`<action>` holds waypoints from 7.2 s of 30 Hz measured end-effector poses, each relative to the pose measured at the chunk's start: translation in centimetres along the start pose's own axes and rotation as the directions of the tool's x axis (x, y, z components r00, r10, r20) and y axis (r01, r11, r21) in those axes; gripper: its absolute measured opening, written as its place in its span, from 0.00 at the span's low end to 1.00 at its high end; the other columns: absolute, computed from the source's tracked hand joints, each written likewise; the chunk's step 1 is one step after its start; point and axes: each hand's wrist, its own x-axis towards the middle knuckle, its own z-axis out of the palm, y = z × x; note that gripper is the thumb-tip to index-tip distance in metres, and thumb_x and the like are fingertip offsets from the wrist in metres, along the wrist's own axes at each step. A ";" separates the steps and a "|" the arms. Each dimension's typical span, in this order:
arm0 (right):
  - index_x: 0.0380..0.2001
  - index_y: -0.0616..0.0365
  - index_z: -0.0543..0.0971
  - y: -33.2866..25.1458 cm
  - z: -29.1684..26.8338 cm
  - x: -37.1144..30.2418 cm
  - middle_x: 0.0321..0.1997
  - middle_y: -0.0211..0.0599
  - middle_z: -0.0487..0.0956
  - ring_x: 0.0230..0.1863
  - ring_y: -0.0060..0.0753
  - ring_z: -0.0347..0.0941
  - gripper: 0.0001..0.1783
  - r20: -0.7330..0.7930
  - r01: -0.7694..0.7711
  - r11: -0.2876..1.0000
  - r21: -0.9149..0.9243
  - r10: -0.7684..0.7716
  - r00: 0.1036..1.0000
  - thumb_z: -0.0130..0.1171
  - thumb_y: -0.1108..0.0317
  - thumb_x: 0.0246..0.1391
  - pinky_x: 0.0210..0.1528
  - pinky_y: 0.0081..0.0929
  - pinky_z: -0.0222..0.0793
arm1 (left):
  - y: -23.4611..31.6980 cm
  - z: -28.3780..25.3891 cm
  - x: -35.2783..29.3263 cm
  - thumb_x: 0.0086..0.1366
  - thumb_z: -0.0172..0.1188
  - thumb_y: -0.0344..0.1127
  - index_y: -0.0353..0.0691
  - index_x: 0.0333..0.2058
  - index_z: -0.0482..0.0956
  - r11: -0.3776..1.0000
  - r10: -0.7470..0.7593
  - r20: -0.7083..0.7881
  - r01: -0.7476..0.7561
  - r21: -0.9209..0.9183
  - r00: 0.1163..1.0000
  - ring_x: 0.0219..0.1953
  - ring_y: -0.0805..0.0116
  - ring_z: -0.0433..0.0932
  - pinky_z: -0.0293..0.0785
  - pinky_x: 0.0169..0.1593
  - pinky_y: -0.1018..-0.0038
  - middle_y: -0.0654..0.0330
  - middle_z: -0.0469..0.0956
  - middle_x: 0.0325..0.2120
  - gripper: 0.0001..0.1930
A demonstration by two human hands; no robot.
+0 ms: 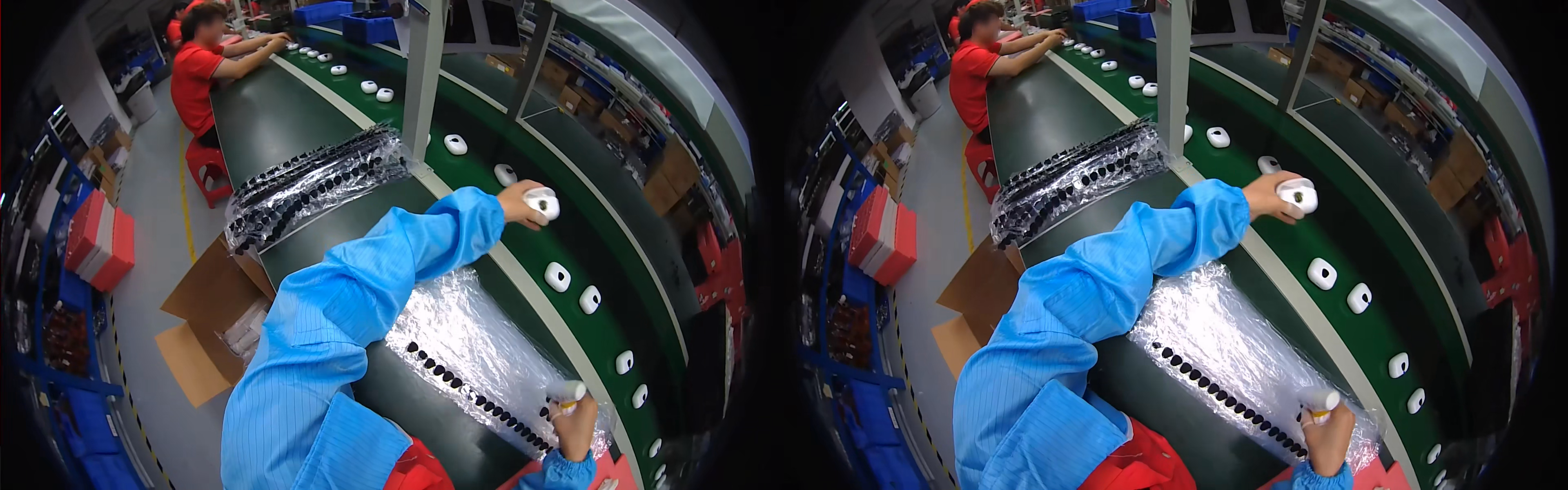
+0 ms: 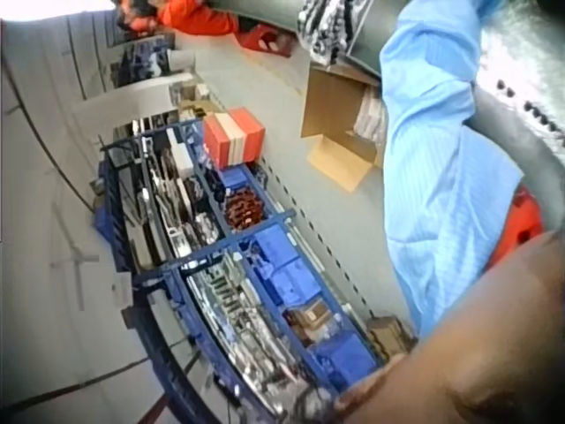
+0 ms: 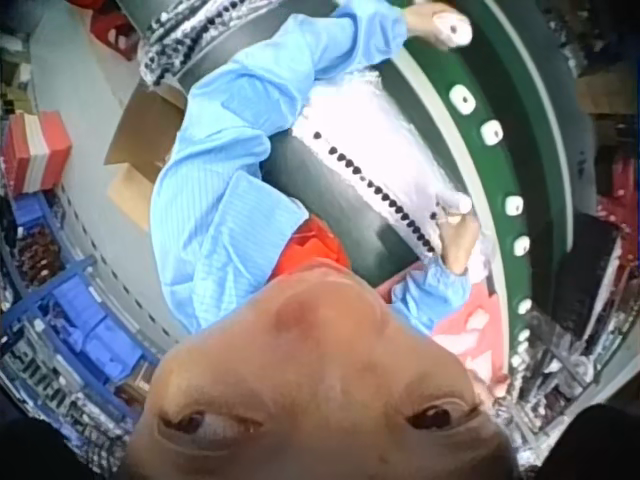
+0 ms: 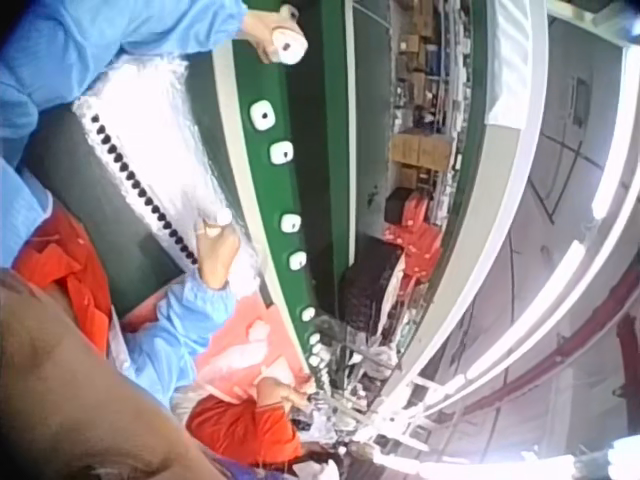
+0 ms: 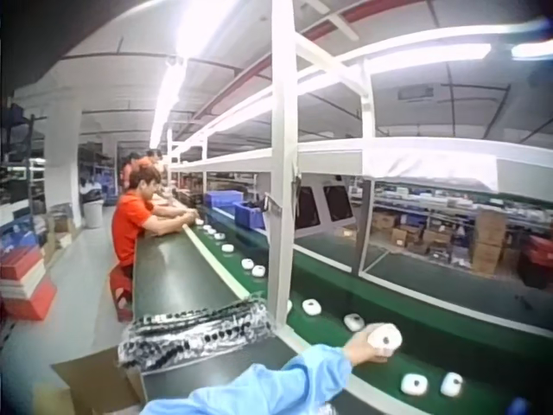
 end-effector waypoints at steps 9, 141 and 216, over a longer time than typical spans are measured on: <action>0.30 0.61 0.75 -1.8 -1.1 1.6 0.30 0.33 0.77 0.31 0.26 0.73 0.12 -0.230 0.059 0.908 0.415 0.042 0.972 0.62 0.75 0.38 0.36 0.22 0.68 | -0.3 9.2 -7.9 0.44 0.63 0.20 0.41 0.53 0.56 0.986 0.031 0.448 0.045 -0.158 0.894 0.48 0.61 0.69 0.72 0.46 0.67 0.55 0.66 0.46 0.37; 0.39 0.62 0.67 -2.6 -0.9 1.5 0.34 0.41 0.75 0.36 0.30 0.74 0.18 -0.496 0.245 0.941 0.234 -0.102 0.862 0.60 0.74 0.43 0.38 0.22 0.69 | -2.9 12.2 -12.0 0.46 0.62 0.21 0.41 0.52 0.51 0.941 -0.261 0.505 0.334 -0.058 0.823 0.37 0.66 0.75 0.75 0.36 0.74 0.49 0.73 0.37 0.36; 0.35 0.61 0.71 0.8 2.1 3.8 0.32 0.33 0.73 0.26 0.17 0.69 0.16 -0.334 0.199 0.906 0.373 -0.069 0.940 0.60 0.77 0.39 0.19 0.12 0.65 | -3.2 13.7 -11.3 0.49 0.59 0.19 0.40 0.49 0.57 0.973 -0.228 0.564 0.212 0.095 0.794 0.35 0.66 0.76 0.77 0.31 0.76 0.55 0.68 0.39 0.29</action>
